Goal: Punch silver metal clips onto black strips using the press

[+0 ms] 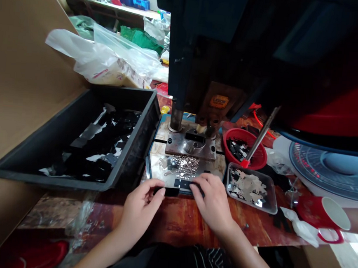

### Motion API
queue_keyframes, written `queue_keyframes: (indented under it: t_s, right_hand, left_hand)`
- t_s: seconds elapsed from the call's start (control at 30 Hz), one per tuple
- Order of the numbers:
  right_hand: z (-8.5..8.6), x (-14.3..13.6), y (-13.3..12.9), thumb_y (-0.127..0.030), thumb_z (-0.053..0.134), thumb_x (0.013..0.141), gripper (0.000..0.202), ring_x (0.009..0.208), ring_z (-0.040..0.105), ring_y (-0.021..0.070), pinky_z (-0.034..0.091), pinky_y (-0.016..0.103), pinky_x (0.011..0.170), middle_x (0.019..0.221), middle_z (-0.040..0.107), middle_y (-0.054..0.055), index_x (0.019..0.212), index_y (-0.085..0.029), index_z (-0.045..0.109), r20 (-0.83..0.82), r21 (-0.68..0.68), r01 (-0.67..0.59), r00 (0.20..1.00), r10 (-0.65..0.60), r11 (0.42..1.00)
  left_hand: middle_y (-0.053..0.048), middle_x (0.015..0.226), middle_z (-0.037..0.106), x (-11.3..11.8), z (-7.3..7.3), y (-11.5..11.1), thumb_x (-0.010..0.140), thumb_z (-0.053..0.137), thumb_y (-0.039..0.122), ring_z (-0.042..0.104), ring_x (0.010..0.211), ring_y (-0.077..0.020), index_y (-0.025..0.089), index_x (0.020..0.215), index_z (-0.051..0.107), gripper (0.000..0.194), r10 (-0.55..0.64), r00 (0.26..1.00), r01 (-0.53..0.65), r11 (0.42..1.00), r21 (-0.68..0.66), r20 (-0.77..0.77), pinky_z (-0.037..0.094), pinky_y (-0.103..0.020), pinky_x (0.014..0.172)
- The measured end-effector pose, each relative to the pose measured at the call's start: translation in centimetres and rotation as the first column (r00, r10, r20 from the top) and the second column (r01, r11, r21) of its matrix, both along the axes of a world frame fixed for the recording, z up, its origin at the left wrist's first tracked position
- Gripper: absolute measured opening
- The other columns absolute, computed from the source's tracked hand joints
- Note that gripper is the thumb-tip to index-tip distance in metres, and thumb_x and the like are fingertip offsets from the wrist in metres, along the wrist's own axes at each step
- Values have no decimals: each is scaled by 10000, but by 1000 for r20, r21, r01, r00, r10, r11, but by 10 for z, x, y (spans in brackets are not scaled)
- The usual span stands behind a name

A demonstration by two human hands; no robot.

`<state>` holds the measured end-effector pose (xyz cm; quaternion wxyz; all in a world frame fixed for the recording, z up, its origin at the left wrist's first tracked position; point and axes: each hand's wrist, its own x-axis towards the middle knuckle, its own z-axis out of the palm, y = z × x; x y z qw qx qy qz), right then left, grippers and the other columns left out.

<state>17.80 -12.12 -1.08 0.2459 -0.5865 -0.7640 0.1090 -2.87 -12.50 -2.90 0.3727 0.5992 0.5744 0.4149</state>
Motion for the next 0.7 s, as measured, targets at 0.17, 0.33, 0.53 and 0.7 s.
queue_keyframes:
  t_s: [0.17,0.33,0.53,0.7]
  right_hand:
    - [1,-4,-11,-354,550,881,287,928,548,215,424,377,836,1015,660,68,1119,-205,608,7,53,-258,966,258,965]
    - [-6,1,-6,-331,503,909,279,927,549,220,425,382,830,992,662,85,1130,-203,615,66,50,-216,975,212,975]
    - [-6,4,6,-313,531,892,258,965,527,234,430,396,849,1054,622,86,1111,-211,624,99,8,-132,986,131,991]
    - [-4,16,8,-322,504,904,259,949,542,223,439,383,833,1020,620,88,1099,-213,633,56,62,-80,995,76,995]
  left_hand:
    - [12,659,656,20,2,3,796,585,273,638,570,-141,187,850,629,111,-26,976,68,979,-192,214,544,-260,549]
    - [-30,810,701,17,2,11,838,542,270,673,740,-172,196,947,648,170,-128,989,132,990,-46,75,562,-302,670]
    - [-55,972,648,-2,12,42,875,497,271,608,902,-207,210,969,649,188,-40,892,178,947,268,-451,497,-372,817]
    - [-73,1027,599,2,17,64,862,521,301,557,915,-246,231,1020,646,213,-37,760,253,937,242,-649,477,-426,809]
